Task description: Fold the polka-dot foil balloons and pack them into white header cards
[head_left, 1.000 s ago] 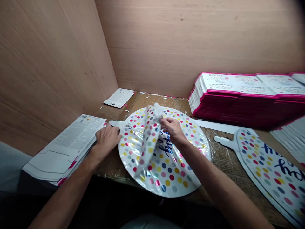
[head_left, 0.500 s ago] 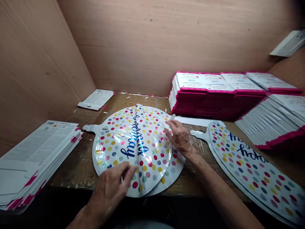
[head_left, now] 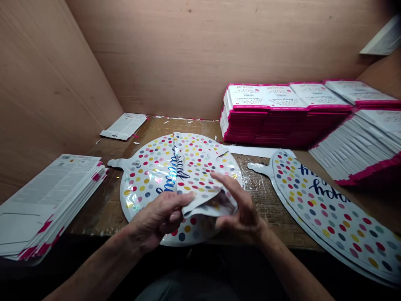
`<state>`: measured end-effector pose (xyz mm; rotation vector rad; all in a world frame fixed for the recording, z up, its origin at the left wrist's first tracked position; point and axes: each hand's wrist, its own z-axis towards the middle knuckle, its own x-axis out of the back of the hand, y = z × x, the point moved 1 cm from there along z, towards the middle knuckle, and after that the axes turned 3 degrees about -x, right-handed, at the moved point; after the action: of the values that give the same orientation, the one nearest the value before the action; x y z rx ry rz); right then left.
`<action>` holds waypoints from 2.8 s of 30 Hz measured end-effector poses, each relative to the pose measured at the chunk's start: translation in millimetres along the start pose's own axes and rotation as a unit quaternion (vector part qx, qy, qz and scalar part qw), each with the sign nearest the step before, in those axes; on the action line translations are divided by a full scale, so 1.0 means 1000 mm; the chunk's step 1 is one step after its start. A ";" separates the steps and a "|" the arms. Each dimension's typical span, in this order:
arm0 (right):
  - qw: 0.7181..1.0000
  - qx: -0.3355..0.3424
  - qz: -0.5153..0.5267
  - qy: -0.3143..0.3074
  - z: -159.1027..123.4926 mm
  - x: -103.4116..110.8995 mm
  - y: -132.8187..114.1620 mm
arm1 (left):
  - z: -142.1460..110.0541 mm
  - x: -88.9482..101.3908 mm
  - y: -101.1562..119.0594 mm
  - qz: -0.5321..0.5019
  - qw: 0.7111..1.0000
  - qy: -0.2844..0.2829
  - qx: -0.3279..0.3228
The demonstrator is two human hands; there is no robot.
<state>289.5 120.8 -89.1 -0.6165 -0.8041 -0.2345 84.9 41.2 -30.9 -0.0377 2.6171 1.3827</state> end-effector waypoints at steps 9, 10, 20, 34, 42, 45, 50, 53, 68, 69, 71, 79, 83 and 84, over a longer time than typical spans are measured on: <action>0.989 0.028 -0.144 -0.006 -0.036 -0.009 0.042 | 0.003 0.036 -0.004 0.394 0.916 0.062 -0.029; 0.986 0.049 -0.154 -0.034 -0.035 -0.007 0.046 | 0.010 0.041 -0.003 0.457 0.876 0.130 -0.082; 0.965 -0.027 0.000 -0.261 0.024 0.028 0.074 | 0.089 0.081 -0.005 0.555 0.756 0.053 -0.343; 0.896 -0.403 0.172 0.070 0.078 -0.004 0.149 | 0.141 0.095 0.020 0.369 0.855 0.339 -0.138; 0.907 -0.409 0.002 0.101 0.063 -0.023 0.163 | 0.141 0.075 0.023 0.517 0.700 0.390 -0.299; 0.919 -0.375 -0.037 0.114 0.062 -0.016 0.147 | 0.154 0.072 0.016 0.635 0.633 0.289 -0.336; 0.967 -0.013 -0.221 -0.123 0.071 -0.018 0.098 | 0.171 0.082 0.000 0.683 0.612 0.268 -0.295; 0.905 0.019 -0.322 -0.277 0.093 -0.034 0.084 | 0.170 0.084 0.000 0.675 0.635 0.252 -0.278; 0.834 -0.229 -0.386 -0.321 0.073 -0.014 -0.029 | 0.121 0.055 -0.010 0.543 0.673 0.254 -0.433; 0.848 -0.237 -0.368 -0.300 0.070 -0.018 -0.035 | 0.111 0.043 -0.019 0.560 0.641 0.228 -0.473; 0.884 -0.228 -0.304 -0.272 0.061 -0.025 -0.042 | 0.097 0.028 -0.035 0.584 0.606 0.181 -0.509; 0.981 0.112 -0.091 -0.128 0.006 -0.023 0.007 | 0.068 0.100 -0.049 0.446 0.714 0.154 -0.517; 0.972 0.132 -0.136 -0.138 0.010 -0.042 0.023 | 0.049 0.119 -0.060 0.515 0.686 0.136 -0.495; 0.969 0.136 -0.136 -0.152 0.013 -0.045 0.022 | 0.045 0.118 -0.063 0.540 0.675 0.143 -0.483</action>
<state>260.5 145.0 -125.1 -0.2823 -1.1976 -0.2767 -18.2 49.9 -127.3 1.4306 1.5610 3.1523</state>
